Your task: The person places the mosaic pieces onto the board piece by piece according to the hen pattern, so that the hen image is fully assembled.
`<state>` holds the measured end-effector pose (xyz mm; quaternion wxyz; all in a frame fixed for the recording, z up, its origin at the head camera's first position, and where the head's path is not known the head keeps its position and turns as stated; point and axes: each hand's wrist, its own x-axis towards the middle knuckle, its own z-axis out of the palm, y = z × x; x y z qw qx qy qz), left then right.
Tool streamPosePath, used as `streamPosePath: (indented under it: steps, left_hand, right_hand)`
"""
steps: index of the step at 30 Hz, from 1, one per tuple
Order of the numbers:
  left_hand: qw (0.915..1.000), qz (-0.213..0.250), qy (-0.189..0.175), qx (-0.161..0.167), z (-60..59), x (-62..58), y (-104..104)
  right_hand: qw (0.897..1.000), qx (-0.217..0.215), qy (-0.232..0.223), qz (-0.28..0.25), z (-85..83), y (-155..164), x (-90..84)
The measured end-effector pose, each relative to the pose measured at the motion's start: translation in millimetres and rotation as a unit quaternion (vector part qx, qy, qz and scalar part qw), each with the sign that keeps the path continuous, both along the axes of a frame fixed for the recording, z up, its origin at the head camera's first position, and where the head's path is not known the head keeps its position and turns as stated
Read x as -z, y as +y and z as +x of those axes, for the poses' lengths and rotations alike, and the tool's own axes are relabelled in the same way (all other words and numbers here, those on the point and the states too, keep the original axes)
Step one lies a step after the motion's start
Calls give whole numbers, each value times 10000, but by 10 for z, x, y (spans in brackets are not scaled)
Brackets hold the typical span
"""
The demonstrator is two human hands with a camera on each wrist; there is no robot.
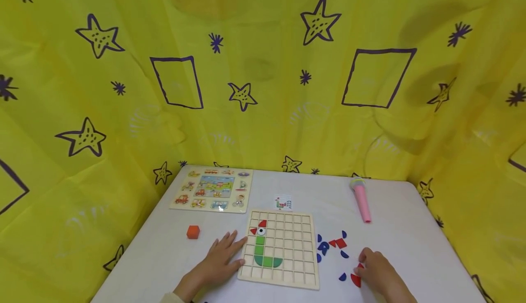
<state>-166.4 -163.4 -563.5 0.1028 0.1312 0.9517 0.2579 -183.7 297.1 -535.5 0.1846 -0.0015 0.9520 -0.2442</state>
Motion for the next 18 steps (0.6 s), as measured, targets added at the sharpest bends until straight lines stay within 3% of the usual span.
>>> streamPosePath:
  steps: [9, 18]
  left_hand:
    - [10000, 64, 15, 0, 12, 13, -7]
    - [9997, 90, 175, 119, 7, 34, -31]
  right_hand:
    - [9996, 231, -113, -65, -19, 25, 92]
    - [9997, 89, 216, 8, -22, 4, 119]
